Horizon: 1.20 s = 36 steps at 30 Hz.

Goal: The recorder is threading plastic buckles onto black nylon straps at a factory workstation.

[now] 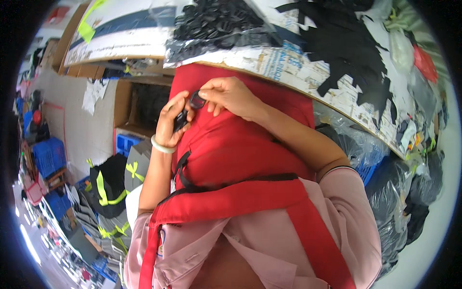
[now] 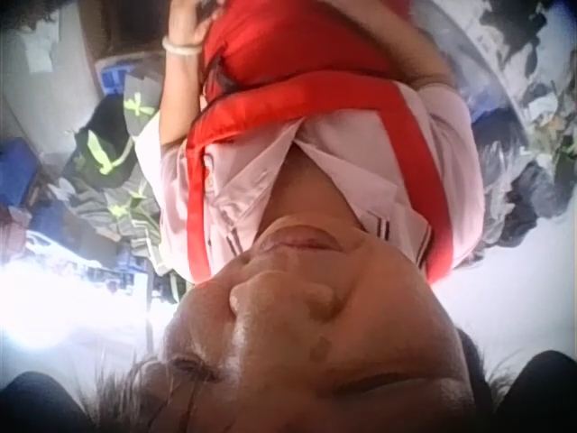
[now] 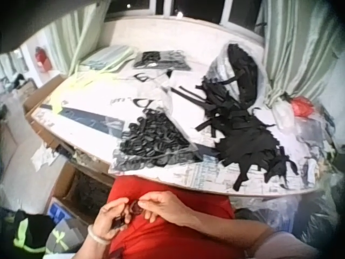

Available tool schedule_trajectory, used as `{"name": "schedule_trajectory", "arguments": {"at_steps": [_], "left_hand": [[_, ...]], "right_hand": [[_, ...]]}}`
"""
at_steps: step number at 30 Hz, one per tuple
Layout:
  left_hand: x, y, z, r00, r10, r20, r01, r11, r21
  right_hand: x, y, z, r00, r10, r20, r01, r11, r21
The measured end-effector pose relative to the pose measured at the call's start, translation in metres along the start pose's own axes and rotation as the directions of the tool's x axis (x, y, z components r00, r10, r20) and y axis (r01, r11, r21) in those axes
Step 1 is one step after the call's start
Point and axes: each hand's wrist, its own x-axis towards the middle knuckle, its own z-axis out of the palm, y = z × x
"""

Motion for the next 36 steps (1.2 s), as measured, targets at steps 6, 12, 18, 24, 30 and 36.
{"name": "schedule_trajectory", "arguments": {"at_steps": [6,12,18,24,30,36], "left_hand": [[0.010,-0.008,0.032,0.934,0.324,0.148,-0.343,0.709,0.617],[0.025,-0.019,0.053,0.995,0.025,0.100,-0.061,0.923,0.379],[0.034,-0.025,0.042,0.979,-0.161,0.125,0.152,0.985,0.079],[0.041,-0.018,0.055,0.960,-0.237,0.152,0.243,0.970,-0.020],[0.027,-0.010,0.061,1.000,0.017,0.009,-0.018,0.989,0.145],[0.023,-0.014,0.074,0.965,0.262,0.002,-0.254,0.932,0.257]], "right_hand": [[-0.003,0.024,-0.005,0.951,0.158,0.266,-0.289,0.761,0.581],[-0.034,0.003,-0.040,1.000,0.023,-0.022,-0.023,0.999,-0.028],[-0.044,-0.047,-0.128,0.510,-0.750,-0.421,-0.054,0.460,-0.886],[-0.023,-0.038,-0.190,0.356,-0.901,-0.250,-0.090,0.233,-0.968],[-0.069,-0.106,-0.042,0.599,-0.734,-0.321,0.299,0.577,-0.760],[-0.048,-0.048,-0.018,0.979,-0.109,-0.172,0.116,0.993,0.029]]}}
